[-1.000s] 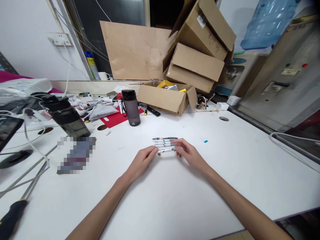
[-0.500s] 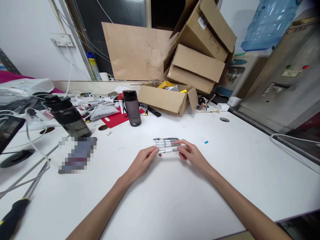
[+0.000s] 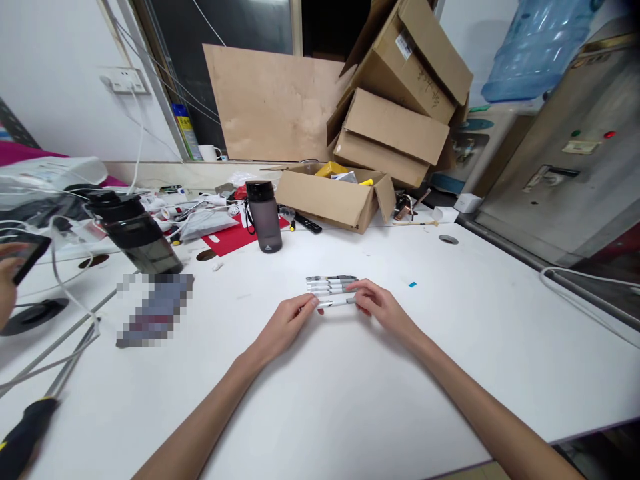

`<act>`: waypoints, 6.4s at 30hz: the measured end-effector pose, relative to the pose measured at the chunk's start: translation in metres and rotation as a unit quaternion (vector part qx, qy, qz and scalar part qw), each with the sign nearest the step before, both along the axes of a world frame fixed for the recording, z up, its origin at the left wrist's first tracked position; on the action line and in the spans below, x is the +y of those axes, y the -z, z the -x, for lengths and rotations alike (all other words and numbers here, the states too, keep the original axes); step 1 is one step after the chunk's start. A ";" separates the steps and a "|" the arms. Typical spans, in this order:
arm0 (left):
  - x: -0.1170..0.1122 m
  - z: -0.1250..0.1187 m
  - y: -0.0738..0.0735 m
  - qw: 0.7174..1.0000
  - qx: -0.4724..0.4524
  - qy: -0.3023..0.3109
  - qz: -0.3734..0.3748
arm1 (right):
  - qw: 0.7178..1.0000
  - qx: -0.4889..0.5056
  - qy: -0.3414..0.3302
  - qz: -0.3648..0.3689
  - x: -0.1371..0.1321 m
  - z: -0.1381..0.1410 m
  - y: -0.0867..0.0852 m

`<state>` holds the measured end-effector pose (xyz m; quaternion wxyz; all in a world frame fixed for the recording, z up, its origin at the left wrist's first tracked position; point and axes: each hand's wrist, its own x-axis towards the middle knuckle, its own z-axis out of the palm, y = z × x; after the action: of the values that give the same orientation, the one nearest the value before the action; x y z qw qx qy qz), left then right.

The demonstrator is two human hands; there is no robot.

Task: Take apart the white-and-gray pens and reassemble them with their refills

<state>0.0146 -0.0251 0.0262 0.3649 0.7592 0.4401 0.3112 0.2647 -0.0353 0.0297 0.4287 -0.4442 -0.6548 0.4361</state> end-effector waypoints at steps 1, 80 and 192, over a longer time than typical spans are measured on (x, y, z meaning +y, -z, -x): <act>0.000 0.000 0.000 1.000 0.000 0.001 0.002 | 1.000 0.000 0.001 -0.007 0.000 0.000 0.000; 0.017 0.007 0.014 0.962 -0.252 -0.050 0.091 | 0.854 0.517 0.032 0.040 0.037 0.024 -0.043; 0.019 0.008 0.017 0.968 -0.232 -0.040 0.090 | 0.842 0.538 0.002 0.038 0.027 0.022 -0.048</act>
<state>0.0065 -0.0058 0.0090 0.5106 0.6122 0.4000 0.4522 0.2430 -0.0081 0.0781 0.6973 -0.1565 -0.3032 0.6303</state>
